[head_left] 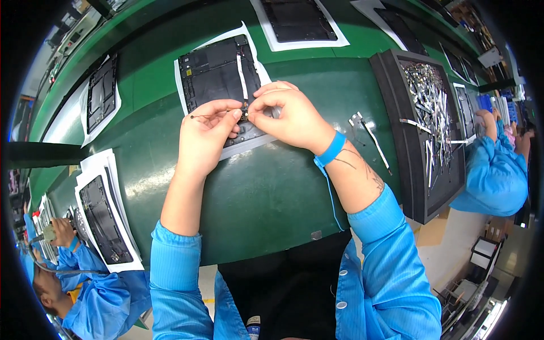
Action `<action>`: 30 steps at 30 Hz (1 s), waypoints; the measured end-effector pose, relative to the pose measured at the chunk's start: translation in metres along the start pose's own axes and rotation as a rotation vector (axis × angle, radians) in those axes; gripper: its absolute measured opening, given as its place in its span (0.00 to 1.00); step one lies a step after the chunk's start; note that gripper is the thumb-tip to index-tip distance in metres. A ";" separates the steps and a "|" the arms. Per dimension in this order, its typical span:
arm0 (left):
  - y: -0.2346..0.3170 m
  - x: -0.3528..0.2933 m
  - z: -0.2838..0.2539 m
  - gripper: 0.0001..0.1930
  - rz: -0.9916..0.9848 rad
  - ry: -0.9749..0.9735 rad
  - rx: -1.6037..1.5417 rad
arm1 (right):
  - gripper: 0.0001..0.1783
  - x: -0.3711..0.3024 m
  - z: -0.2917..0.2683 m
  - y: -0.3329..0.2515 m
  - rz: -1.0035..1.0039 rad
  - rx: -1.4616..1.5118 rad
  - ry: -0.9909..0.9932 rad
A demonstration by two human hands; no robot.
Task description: The person assembles electronic components and ribbon cables into a tablet chassis at a factory workbench, using tweezers to manipulate the small parts.
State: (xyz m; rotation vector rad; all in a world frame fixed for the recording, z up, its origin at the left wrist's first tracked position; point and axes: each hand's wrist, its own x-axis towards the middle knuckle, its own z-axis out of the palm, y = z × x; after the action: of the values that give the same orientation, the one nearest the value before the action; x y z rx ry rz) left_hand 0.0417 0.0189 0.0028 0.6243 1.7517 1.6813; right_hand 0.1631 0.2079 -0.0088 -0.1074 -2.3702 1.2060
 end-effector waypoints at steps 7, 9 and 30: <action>-0.002 0.000 0.000 0.11 -0.004 -0.007 0.008 | 0.05 0.000 -0.001 0.001 0.009 -0.009 -0.025; 0.001 0.000 -0.003 0.11 -0.008 -0.021 0.025 | 0.05 0.000 -0.002 0.002 0.011 -0.019 -0.040; 0.003 0.001 -0.005 0.10 -0.026 -0.052 0.048 | 0.06 -0.001 -0.005 0.004 -0.010 -0.055 -0.070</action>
State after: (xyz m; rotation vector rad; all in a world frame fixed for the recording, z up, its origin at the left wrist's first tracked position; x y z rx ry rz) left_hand 0.0373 0.0163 0.0060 0.6587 1.7604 1.5956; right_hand 0.1654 0.2133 -0.0096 -0.0730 -2.4619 1.1578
